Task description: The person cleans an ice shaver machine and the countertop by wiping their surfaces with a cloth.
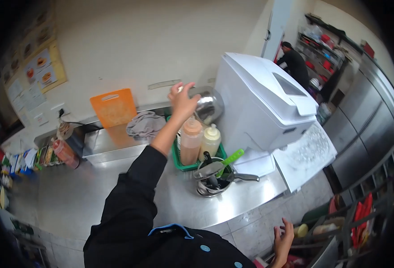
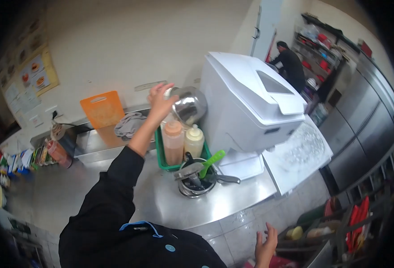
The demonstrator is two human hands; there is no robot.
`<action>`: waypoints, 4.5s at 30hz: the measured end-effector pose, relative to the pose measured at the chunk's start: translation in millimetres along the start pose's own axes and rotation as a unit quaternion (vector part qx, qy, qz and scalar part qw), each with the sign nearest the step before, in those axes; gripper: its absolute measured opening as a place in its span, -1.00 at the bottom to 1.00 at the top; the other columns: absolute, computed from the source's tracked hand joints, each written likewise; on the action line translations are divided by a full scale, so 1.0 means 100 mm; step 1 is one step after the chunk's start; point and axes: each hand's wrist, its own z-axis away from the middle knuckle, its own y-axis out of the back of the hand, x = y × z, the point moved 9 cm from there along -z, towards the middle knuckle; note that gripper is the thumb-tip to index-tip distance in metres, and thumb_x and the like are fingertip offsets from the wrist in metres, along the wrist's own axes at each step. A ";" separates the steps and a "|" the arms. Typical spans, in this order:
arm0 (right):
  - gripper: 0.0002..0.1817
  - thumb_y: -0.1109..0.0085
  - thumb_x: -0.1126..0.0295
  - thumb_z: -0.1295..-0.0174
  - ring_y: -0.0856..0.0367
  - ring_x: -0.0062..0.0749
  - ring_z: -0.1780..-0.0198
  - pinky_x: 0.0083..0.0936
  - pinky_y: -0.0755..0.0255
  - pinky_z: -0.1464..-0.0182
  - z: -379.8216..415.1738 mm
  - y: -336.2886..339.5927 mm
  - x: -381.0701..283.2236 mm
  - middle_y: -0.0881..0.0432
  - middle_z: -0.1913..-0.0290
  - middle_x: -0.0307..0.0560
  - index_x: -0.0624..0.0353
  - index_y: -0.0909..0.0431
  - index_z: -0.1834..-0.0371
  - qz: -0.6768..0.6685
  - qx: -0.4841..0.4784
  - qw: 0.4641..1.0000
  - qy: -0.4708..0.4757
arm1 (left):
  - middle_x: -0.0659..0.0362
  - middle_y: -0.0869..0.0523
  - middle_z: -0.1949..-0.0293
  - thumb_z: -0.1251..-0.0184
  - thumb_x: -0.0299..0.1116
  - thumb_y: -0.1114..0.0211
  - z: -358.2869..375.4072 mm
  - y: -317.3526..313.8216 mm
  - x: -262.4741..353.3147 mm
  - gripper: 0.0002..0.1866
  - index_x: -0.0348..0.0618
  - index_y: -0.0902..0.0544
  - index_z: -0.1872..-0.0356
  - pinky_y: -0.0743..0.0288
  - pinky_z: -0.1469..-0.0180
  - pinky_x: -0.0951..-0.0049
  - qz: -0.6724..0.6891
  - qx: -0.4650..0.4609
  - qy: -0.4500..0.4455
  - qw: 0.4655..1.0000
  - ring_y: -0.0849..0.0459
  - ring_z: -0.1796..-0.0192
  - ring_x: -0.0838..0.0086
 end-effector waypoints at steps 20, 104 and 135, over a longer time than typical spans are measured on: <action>-0.42 -0.26 0.11 -0.13 -0.55 0.10 -0.04 -0.23 -0.41 -0.10 1.06 -0.83 0.52 -0.58 0.03 0.27 0.16 -0.43 -0.18 0.100 -0.342 0.927 -0.117 | 0.05 -0.61 0.13 -0.25 -0.15 -0.23 3.12 -0.60 1.21 -0.50 -0.09 -0.44 -0.19 -0.37 -0.03 0.24 0.193 -0.583 -0.207 0.761 -0.54 0.05 0.18; -0.78 -0.12 0.37 -0.07 -0.50 -0.49 0.46 -0.49 -0.37 0.36 0.58 -0.07 2.22 -0.58 0.51 -0.15 0.30 -0.59 0.30 -0.216 -0.131 0.960 -0.124 | -0.07 -0.61 0.39 -0.09 -0.45 -0.13 3.30 -0.45 -1.31 -0.88 -0.25 -0.62 0.47 -0.46 0.14 0.11 -0.212 -0.238 0.032 0.947 -0.59 0.21 0.02; -0.70 0.03 0.23 -0.26 -0.51 -0.47 0.38 -0.48 -0.43 0.31 -4.12 -0.84 1.94 -0.58 0.34 -0.17 0.27 -0.55 0.27 -0.450 -0.010 0.892 -0.054 | -0.03 -0.64 0.03 -0.33 -0.24 -0.17 3.85 -1.42 0.87 -0.56 -0.07 -0.44 -0.22 -0.45 -0.06 0.27 0.054 -0.638 0.093 0.763 -0.62 0.02 0.10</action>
